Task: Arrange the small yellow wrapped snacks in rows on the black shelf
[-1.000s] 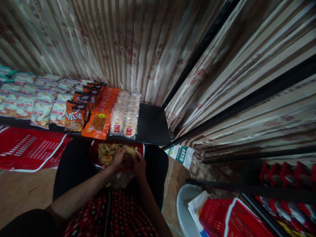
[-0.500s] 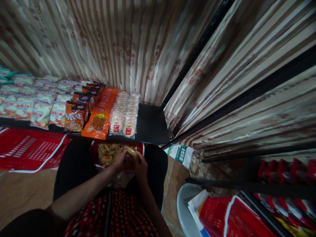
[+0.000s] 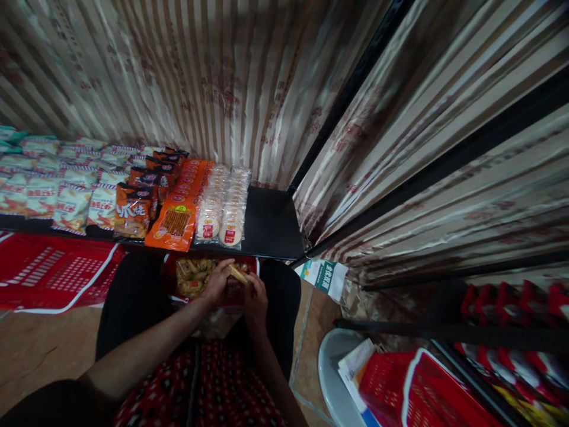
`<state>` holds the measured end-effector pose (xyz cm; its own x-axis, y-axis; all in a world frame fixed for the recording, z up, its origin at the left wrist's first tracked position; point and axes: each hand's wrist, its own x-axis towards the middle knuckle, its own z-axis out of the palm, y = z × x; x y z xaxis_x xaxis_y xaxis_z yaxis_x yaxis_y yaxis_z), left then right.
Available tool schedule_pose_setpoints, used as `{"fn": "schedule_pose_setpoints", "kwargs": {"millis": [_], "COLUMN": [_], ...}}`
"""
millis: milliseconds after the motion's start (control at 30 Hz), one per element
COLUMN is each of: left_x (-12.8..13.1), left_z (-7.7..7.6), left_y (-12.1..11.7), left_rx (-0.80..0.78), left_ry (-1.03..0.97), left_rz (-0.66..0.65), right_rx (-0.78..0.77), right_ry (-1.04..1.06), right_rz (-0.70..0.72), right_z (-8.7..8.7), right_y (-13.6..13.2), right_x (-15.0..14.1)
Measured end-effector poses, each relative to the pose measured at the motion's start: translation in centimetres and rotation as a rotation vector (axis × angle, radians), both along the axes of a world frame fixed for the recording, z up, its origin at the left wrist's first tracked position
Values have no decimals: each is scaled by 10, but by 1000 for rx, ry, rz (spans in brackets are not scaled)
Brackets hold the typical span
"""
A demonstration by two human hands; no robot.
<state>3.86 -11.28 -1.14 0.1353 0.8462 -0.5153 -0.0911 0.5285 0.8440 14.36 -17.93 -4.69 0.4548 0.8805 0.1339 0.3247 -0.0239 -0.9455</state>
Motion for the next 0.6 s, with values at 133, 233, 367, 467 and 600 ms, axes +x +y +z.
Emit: {"fn": "schedule_pose_setpoints", "kwargs": {"millis": [133,233,367,467,600], "left_x": [3,4,6,7,9], "left_z": [2,3,3,4,10], "left_y": [-1,-1,1,3,5], "left_rx": [12,32,56,69,77], "left_ry": [-62,-116,-139,-167,-198], "left_rz": [10,6,9,35,34], "right_rx": [28,22,58,81,88], "right_ry": [-42,-61,-68,-73,-52], "right_rz": [-35,-54,-73,-85,-115], "right_z": [-1,1,1,0,-2], "right_y": [-2,-2,-2,-1,3], "right_x": [2,3,5,7,13]}}
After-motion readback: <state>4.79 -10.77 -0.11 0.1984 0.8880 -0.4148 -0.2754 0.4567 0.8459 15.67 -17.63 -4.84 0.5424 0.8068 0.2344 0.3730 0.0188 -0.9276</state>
